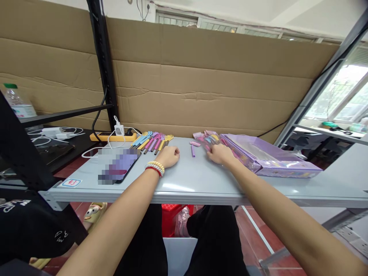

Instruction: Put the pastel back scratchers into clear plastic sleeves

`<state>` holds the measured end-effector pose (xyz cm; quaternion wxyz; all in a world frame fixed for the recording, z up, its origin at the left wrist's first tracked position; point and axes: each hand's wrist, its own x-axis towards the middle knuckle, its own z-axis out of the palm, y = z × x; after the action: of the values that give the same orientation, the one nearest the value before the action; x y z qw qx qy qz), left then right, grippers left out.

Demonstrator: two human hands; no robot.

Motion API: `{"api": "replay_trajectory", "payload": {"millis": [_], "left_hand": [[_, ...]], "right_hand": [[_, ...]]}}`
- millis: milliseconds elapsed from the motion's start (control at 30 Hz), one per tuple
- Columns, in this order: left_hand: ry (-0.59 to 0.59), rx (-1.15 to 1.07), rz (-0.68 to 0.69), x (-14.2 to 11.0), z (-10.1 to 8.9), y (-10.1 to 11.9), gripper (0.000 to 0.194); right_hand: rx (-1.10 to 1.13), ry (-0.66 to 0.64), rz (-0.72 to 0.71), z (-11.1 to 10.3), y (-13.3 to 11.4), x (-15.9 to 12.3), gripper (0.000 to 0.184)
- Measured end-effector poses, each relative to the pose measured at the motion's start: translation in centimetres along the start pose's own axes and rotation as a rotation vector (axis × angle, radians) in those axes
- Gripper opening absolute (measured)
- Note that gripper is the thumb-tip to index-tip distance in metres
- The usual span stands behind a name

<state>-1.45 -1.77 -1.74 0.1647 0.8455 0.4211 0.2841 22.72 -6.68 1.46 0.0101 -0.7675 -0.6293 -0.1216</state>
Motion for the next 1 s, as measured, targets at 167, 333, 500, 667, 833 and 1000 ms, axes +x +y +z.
{"api": "replay_trajectory", "payload": {"millis": [167,333,500,667,833,1000], "left_hand": [[0.005,0.018,-0.001,0.0,0.0,-0.1,0.018],[-0.023,0.038,0.016,0.1,0.1,-0.2,0.018],[-0.038,0.049,0.023,0.1,0.1,-0.2,0.017],[-0.078,0.061,-0.004,-0.3,0.2,0.6,0.016],[-0.15,0.086,-0.013,-0.1,0.5,1.1,0.018],[-0.304,0.075,-0.049,1.1,-0.5,1.3,0.021]], "right_hand": [[-0.032,-0.026,-0.005,1.1,-1.1,0.3,0.047],[-0.077,-0.076,-0.047,1.4,-1.4,-0.1,0.057],[-0.128,0.016,-0.095,1.4,-1.5,-0.2,0.07],[-0.108,0.01,-0.078,0.7,-1.9,1.1,0.069],[-0.036,0.113,-0.128,0.0,-2.4,5.2,0.049],[0.166,-0.072,-0.207,-0.4,-3.1,10.4,0.04]]}}
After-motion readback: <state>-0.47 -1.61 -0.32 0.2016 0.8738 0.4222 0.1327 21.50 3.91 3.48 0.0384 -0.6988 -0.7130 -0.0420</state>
